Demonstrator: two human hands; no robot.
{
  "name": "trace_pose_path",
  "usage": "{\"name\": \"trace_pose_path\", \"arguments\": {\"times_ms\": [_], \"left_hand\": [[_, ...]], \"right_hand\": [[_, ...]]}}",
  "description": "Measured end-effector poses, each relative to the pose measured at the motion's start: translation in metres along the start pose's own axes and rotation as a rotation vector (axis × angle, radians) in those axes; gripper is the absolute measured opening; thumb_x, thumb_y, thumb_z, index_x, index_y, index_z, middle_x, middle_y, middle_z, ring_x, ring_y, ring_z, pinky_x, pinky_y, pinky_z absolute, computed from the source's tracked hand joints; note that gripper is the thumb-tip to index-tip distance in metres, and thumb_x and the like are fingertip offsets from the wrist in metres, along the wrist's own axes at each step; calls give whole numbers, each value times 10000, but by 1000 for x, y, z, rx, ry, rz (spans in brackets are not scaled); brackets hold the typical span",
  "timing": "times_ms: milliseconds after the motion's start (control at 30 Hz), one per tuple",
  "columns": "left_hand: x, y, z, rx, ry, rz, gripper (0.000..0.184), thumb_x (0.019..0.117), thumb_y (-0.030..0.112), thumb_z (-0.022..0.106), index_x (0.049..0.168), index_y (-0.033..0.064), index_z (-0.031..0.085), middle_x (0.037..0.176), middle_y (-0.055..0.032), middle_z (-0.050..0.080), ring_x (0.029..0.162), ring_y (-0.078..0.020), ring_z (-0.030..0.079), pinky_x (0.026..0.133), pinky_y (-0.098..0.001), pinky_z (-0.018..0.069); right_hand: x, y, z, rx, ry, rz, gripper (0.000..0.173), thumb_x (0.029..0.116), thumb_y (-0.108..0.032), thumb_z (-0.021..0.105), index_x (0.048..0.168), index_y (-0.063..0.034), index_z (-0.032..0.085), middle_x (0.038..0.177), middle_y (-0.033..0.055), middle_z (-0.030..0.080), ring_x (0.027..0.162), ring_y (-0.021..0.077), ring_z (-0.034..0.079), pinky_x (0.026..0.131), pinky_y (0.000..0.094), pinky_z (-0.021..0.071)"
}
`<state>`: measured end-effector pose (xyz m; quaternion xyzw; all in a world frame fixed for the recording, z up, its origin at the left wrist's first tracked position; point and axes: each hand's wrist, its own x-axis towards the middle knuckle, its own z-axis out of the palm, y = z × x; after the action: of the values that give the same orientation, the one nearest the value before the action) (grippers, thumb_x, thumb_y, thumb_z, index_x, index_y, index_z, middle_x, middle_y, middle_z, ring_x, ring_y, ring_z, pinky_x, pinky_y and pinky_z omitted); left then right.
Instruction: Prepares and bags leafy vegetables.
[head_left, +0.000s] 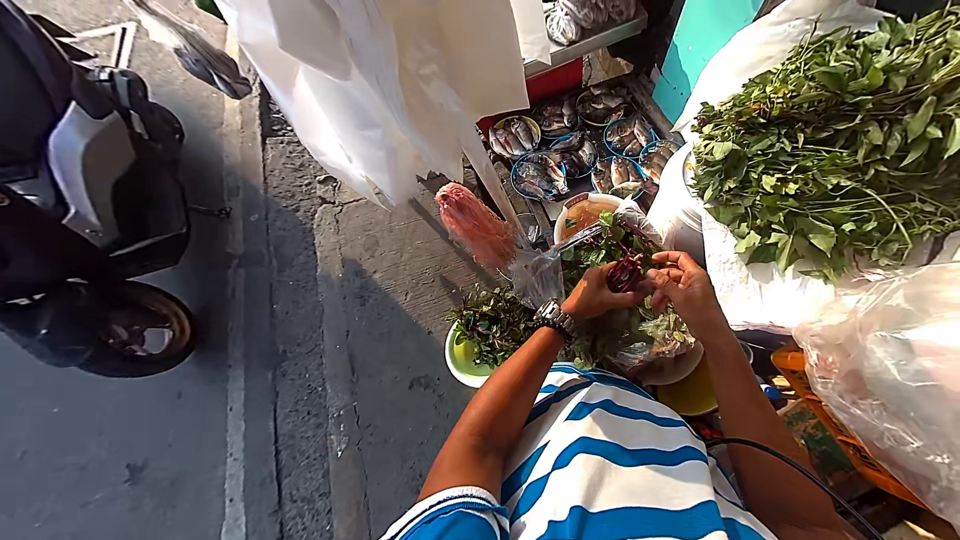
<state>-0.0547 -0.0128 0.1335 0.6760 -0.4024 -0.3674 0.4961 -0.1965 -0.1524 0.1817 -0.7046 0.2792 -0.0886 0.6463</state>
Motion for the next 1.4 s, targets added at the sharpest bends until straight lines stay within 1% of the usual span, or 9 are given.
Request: {"name": "trace_pose_path", "arguments": {"times_ms": [200, 433, 567, 700, 833, 967, 1133, 1267, 1400], "left_hand": [[-4, 3, -6, -237, 14, -111, 340, 802, 105, 816, 1099, 2, 685, 941, -71, 726, 856, -101, 692, 829, -316, 583], [0, 11, -16, -52, -59, -56, 410, 767, 185, 868, 1093, 13, 687, 928, -66, 722, 848, -98, 685, 823, -320, 567], [6, 4, -18, -105, -82, -66, 472, 713, 177, 916, 1088, 7, 685, 937, -49, 724, 864, -77, 683, 843, -296, 568], [-2, 22, -16, -168, -73, -109, 376, 722, 55, 878, 1037, 12, 678, 855, -3, 697, 759, -16, 640, 748, -201, 540], [-1, 17, -12, -156, -86, -48, 374, 810, 261, 831, 1042, 13, 674, 862, 20, 688, 774, 12, 632, 758, -190, 536], [-1, 21, -6, -155, -100, -109, 284, 954, 279, 660, 1036, 8, 637, 829, 45, 609, 745, 28, 557, 730, -185, 487], [-2, 23, -4, -314, -163, -182, 170, 945, 225, 674, 998, 67, 639, 773, 67, 652, 699, 12, 622, 700, -181, 538], [-5, 20, -7, -382, -119, -264, 95, 904, 155, 718, 900, 95, 644, 693, 41, 657, 610, -30, 628, 607, -197, 542], [-8, 19, -11, -373, -75, -220, 61, 867, 74, 715, 841, 103, 668, 709, 48, 666, 626, -17, 611, 617, -193, 526]], "right_hand": [[-8, 19, 15, -19, -26, -70, 207, 971, -80, 643, 1135, 43, 674, 1050, 121, 696, 789, 134, 690, 732, 293, 609], [-8, 9, 14, -157, 21, -86, 93, 935, -100, 716, 944, -8, 714, 853, 50, 689, 703, 66, 625, 666, 243, 536], [-10, 0, 18, 57, 47, 51, 90, 969, -53, 673, 912, 8, 706, 731, 24, 666, 496, 43, 532, 481, 197, 476], [-12, 0, 21, 201, 26, 163, 101, 990, -48, 643, 926, 21, 679, 731, 43, 665, 483, 75, 572, 476, 219, 527], [-15, 0, 31, 218, 75, 219, 120, 948, -51, 711, 955, 32, 625, 784, 70, 624, 457, 73, 514, 444, 212, 493], [-22, -4, 52, 154, 194, 221, 215, 935, -72, 738, 968, 54, 566, 807, 102, 592, 467, 112, 533, 462, 255, 525], [-27, -3, 65, 22, 215, 137, 228, 951, -56, 706, 1074, 85, 576, 922, 170, 653, 645, 185, 689, 635, 344, 627], [-28, 0, 45, 144, -87, 92, 396, 935, 6, 658, 1292, 85, 505, 1226, 217, 602, 927, 240, 726, 827, 383, 640], [-26, -3, 13, 184, -115, 99, 271, 974, -10, 590, 1239, 45, 606, 1155, 147, 650, 796, 185, 714, 731, 338, 636]]}}
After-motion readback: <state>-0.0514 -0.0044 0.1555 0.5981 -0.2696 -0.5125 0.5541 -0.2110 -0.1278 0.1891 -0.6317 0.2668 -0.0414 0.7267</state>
